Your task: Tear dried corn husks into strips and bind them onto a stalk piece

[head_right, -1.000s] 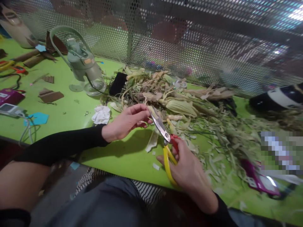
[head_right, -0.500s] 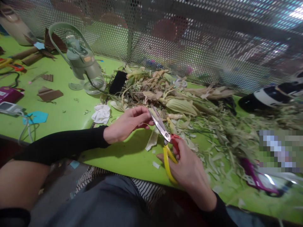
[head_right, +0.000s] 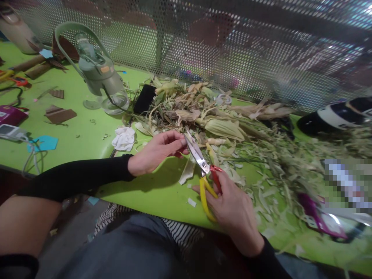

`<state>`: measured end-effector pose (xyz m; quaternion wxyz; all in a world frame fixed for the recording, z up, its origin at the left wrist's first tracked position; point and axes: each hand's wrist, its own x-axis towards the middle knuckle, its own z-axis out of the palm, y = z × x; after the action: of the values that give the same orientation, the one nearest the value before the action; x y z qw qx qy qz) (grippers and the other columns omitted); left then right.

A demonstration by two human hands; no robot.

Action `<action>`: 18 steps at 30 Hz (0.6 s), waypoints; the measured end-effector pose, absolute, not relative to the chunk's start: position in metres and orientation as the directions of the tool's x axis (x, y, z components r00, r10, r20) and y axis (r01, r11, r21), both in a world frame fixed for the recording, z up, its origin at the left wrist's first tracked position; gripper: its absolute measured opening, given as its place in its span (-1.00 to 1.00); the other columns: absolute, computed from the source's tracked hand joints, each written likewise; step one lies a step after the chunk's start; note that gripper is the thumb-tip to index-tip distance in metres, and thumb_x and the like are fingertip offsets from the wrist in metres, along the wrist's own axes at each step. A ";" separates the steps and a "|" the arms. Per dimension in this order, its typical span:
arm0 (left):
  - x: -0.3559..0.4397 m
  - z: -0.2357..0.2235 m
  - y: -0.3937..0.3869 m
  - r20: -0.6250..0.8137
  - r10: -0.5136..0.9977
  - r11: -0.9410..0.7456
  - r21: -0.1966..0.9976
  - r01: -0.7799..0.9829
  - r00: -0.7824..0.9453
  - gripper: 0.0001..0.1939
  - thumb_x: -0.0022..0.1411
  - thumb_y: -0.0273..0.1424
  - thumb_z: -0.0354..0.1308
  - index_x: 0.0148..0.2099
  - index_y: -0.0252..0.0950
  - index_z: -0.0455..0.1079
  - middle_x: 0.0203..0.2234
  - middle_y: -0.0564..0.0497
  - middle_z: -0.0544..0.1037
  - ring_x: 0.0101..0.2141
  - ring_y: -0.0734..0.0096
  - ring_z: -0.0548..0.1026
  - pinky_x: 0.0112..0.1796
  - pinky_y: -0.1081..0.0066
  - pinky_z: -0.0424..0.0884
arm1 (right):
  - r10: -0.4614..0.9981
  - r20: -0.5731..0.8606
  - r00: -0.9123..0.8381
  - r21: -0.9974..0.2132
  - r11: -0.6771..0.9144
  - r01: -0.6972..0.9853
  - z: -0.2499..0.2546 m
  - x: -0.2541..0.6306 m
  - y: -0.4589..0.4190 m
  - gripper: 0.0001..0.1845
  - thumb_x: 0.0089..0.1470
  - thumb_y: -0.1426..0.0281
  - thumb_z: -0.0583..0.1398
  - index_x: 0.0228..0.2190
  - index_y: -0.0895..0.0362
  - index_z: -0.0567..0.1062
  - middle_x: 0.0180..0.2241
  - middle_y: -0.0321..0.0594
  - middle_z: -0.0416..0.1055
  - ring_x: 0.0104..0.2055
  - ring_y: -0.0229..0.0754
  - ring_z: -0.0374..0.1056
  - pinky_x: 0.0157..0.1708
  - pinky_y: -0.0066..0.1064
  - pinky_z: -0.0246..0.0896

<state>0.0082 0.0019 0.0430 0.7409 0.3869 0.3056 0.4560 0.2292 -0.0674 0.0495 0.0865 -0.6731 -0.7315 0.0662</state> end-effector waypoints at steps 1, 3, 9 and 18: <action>0.008 0.043 0.002 -0.102 0.912 0.285 0.854 -0.434 0.398 -0.85 0.34 -0.42 0.18 -0.29 -0.35 0.31 -0.40 0.10 0.48 -0.39 0.62 0.46 -0.26 0.46 0.37 | 0.996 0.036 -0.080 -0.215 0.085 0.973 0.049 0.230 -0.067 -0.52 0.10 -0.12 0.12 -0.25 0.02 0.47 -0.49 -0.21 0.46 -0.55 -0.10 0.34 -0.56 -0.34 0.07; 0.008 0.044 0.002 -0.106 0.910 0.287 0.858 -0.426 0.401 -0.85 0.34 -0.42 0.18 -0.29 -0.35 0.31 -0.40 0.11 0.48 -0.39 0.63 0.46 -0.27 0.47 0.37 | 0.997 0.036 -0.073 -0.218 0.080 0.973 0.048 0.230 -0.068 -0.51 0.11 -0.13 0.10 -0.30 0.02 0.45 -0.51 -0.22 0.45 -0.57 -0.11 0.32 -0.57 -0.34 0.05; 0.008 0.045 0.001 -0.101 0.916 0.267 0.875 -0.403 0.388 -0.85 0.34 -0.42 0.17 -0.28 -0.34 0.31 -0.41 0.12 0.46 -0.40 0.62 0.45 -0.27 0.45 0.35 | 0.998 0.019 -0.054 -0.232 0.057 0.971 0.046 0.227 -0.070 -0.47 0.12 -0.17 0.06 -0.33 0.01 0.46 -0.49 -0.19 0.49 -0.56 -0.10 0.34 -0.58 -0.35 0.05; 0.005 0.045 0.003 -0.079 0.914 0.236 0.901 -0.363 0.398 -0.86 0.34 -0.39 0.17 -0.27 -0.33 0.31 -0.40 0.11 0.46 -0.36 0.59 0.46 -0.28 0.46 0.34 | 0.977 -0.009 0.214 -0.151 -0.213 0.965 0.063 0.280 -0.063 -0.52 0.09 -0.18 0.08 -0.39 -0.04 0.39 -0.61 -0.19 0.39 -0.62 0.00 0.30 -0.54 -0.20 0.15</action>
<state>0.0045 0.0026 0.0453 0.7176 0.4291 0.3208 0.4450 0.2800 -0.0633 0.0627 0.0564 -0.7770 -0.6249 0.0509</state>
